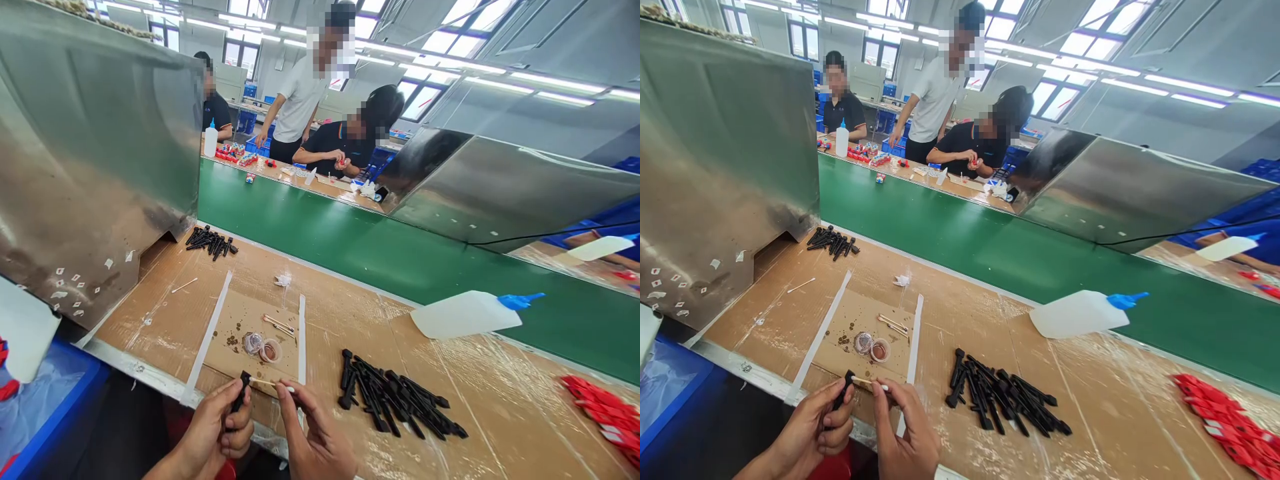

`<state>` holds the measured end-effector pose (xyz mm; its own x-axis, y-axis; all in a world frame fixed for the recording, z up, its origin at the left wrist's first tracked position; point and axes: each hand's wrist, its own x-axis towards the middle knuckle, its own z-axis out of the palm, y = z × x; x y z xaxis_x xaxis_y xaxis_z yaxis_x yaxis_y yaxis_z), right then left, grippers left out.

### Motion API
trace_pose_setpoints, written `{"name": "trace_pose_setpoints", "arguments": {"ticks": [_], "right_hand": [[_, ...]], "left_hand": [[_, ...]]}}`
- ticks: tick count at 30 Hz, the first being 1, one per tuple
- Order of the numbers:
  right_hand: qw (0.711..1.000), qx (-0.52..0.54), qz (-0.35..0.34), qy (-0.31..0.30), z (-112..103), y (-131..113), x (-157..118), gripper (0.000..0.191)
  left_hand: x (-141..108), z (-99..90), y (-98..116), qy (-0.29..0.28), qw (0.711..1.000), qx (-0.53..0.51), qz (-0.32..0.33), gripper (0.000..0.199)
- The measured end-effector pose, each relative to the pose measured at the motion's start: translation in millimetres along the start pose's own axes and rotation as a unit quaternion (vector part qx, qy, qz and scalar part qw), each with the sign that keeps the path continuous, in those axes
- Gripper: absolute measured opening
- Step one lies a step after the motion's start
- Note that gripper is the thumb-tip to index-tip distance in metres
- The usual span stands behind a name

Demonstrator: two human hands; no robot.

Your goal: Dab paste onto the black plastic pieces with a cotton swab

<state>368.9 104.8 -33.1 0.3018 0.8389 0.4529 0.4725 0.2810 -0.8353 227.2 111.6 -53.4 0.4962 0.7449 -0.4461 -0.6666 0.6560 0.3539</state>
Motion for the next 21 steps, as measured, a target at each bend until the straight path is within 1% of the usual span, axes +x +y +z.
{"name": "trace_pose_setpoints", "arguments": {"ticks": [5, 9, 18, 21], "right_hand": [[0.998, -0.012, -0.046, -0.038, 0.9, 2.8, 0.5, 0.007], [0.997, -0.018, -0.054, -0.049, 0.1, 2.4, 2.8, 0.007], [0.997, -0.01, -0.057, -0.046, 1.4, 1.6, 2.3, 0.008], [0.999, 0.005, -0.031, -0.025, 4.8, 2.3, -1.1, 0.007]], "left_hand": [[-0.8, 0.0, 0.4, -0.003, 1.0, 0.0, -0.005, 0.045], [-0.4, -0.3, -0.2, -0.006, 1.0, 0.0, -0.003, 0.045], [1.3, -2.2, -0.8, -0.011, 1.0, -0.007, -0.007, 0.046], [2.2, -3.3, -1.2, -0.009, 1.0, -0.005, -0.008, 0.047]]}}
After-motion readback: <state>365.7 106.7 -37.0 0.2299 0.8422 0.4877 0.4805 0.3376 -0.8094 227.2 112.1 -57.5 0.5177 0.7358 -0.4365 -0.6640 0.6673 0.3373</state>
